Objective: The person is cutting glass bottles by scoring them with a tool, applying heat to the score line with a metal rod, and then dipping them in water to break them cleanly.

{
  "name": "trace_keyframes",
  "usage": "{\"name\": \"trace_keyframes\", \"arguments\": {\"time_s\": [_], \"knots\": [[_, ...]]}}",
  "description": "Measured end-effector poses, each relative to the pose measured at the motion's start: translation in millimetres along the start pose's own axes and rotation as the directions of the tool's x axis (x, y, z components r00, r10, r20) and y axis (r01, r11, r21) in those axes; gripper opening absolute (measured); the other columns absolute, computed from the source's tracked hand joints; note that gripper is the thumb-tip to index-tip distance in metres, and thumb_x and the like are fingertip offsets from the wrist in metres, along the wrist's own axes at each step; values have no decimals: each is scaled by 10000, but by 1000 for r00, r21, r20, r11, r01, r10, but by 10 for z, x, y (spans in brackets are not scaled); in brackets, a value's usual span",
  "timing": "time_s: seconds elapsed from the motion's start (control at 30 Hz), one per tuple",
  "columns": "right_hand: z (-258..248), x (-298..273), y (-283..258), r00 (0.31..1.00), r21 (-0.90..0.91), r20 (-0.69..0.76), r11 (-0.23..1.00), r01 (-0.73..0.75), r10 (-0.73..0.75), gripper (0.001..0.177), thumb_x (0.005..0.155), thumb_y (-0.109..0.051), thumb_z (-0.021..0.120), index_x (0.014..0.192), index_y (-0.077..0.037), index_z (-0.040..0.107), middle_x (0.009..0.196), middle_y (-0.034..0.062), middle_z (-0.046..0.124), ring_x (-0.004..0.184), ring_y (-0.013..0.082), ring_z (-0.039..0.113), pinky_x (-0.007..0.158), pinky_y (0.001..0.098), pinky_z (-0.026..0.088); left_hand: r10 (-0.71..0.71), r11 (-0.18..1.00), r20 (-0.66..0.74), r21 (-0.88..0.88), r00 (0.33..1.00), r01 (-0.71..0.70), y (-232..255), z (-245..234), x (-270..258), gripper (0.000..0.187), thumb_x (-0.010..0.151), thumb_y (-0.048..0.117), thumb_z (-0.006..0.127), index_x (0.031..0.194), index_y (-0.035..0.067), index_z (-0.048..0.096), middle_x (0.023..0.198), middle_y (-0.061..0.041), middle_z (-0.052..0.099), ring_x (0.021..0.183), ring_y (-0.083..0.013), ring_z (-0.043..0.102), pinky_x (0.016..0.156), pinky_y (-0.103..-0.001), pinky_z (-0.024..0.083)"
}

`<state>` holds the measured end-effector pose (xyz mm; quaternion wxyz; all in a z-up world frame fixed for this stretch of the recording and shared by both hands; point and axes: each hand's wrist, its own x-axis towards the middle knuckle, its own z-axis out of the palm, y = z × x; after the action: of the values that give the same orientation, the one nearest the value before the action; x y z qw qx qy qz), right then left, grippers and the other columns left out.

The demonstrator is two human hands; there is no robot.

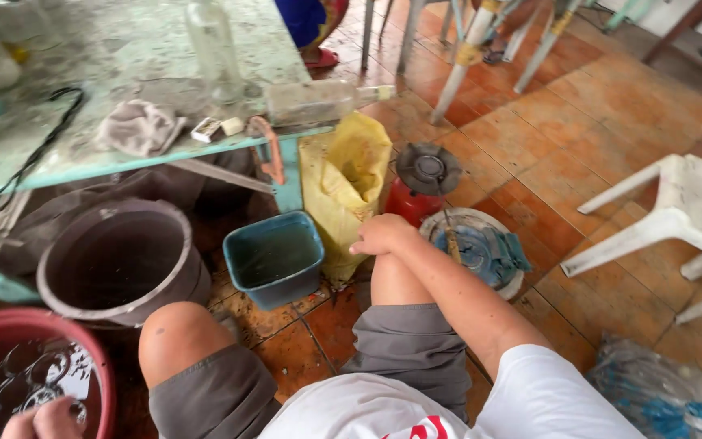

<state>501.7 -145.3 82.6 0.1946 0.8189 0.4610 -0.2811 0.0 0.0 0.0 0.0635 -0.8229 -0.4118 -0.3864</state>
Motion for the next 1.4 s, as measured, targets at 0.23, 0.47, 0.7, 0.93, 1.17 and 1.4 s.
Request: {"name": "trace_keyframes", "arguments": {"time_s": [0.23, 0.47, 0.7, 0.93, 1.17, 1.4], "knots": [[328, -48, 411, 970, 269, -240, 963, 29, 37, 332, 1063, -421, 494, 989, -165, 692, 814, 18, 645, 681, 199, 562, 555, 372, 407, -46, 885, 415, -405, 909, 230, 974, 892, 1232, 291, 1138, 258, 595, 970, 48, 705, 819, -61, 658, 826, -221, 609, 788, -357, 448], [750, -168, 1173, 637, 657, -654, 723, 212, 407, 324, 1038, -243, 450, 1133, -107, 728, 1136, 57, 759, 1039, 247, 701, 858, 425, 537, 40, 901, 712, -330, 701, 283, 1724, 1741, 1694, 203, 1013, 267, 627, 1136, 150, 739, 1086, -28, 756, 956, -256, 680, 785, -401, 512], [1489, 75, 1991, 664, 907, -119, 354, -230, 738, 344, 1071, -328, 455, 1317, -142, 607, 688, 39, 574, 549, 191, 499, 556, 371, 372, 166, 944, 648, -322, 743, 70, 1837, 2220, 1662, 302, 1067, 332, 629, 906, 77, 608, 906, -89, 653, 838, -322, 615, 641, -474, 459], [1698, 470, 1986, 731, 834, -44, 428, -348, 681, 727, 941, -583, 490, 1490, -110, 438, 1408, 157, 581, 1169, 357, 634, 877, 505, 513, 130, 961, 708, -263, 694, 88, 2119, 2291, 1788, 228, 966, 377, 704, 1042, 165, 672, 1117, -50, 650, 894, -314, 676, 683, -509, 533], [1639, 608, 1898, 703, 844, 63, 338, -417, 709, 703, 977, -557, 542, 1467, -75, 391, 1339, 176, 591, 1095, 402, 629, 832, 536, 503, 216, 945, 729, -324, 650, 49, 2168, 2560, 1778, 269, 980, 382, 645, 1174, 197, 664, 1161, -21, 634, 803, -280, 681, 628, -507, 551], [1921, 914, 2033, 651, 825, 3, 366, -430, 759, 552, 987, -482, 526, 1335, -56, 479, 1244, 193, 662, 1100, 420, 648, 839, 529, 494, 328, 907, 705, -422, 629, 0, 2318, 2710, 1751, 233, 991, 345, 616, 1158, 184, 639, 1152, -47, 624, 889, -328, 659, 594, -514, 539]]}}
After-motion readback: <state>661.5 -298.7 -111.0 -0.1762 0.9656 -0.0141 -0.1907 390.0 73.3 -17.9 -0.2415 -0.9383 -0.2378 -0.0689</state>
